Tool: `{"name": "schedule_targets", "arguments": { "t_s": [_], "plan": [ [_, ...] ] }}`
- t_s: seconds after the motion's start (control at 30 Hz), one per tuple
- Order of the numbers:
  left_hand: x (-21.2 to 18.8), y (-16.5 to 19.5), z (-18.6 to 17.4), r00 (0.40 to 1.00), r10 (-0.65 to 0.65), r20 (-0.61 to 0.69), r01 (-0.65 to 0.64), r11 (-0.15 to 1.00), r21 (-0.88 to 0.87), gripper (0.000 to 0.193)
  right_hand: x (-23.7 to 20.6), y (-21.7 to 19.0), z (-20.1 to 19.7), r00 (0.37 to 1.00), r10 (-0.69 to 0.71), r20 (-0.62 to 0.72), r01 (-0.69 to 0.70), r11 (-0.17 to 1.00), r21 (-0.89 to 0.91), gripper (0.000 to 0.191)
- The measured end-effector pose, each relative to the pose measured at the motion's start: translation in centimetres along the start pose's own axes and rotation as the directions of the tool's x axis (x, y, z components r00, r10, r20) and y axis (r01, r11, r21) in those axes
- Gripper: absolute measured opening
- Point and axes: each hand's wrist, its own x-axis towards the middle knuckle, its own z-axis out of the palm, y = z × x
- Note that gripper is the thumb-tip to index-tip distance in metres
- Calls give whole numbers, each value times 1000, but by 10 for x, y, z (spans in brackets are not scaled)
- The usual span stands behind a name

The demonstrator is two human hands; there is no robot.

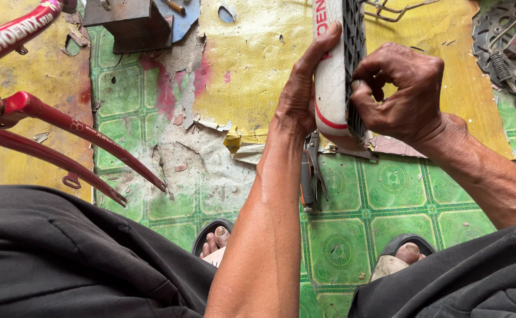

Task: The person uses locking pliers and a wrench to clamp a metal rod attached to a plastic base, then uses an angle grinder to cut the rod, producing sparks. After cutting, the person removes the pliers and wrench, inspects the cut, and flips the plastic base over.

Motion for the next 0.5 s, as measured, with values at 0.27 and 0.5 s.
{"name": "schedule_targets", "arguments": {
  "t_s": [0.27,0.5],
  "plan": [
    [-3,0,-2,999,30,-11,-30,999,17,51,-10,9,6,997,73,-1,-73,997,-23,9],
    [1,-3,-4,993,121,6,-121,991,63,51,-2,-11,10,986,158,-47,-154,985,78,7]
  ]
}}
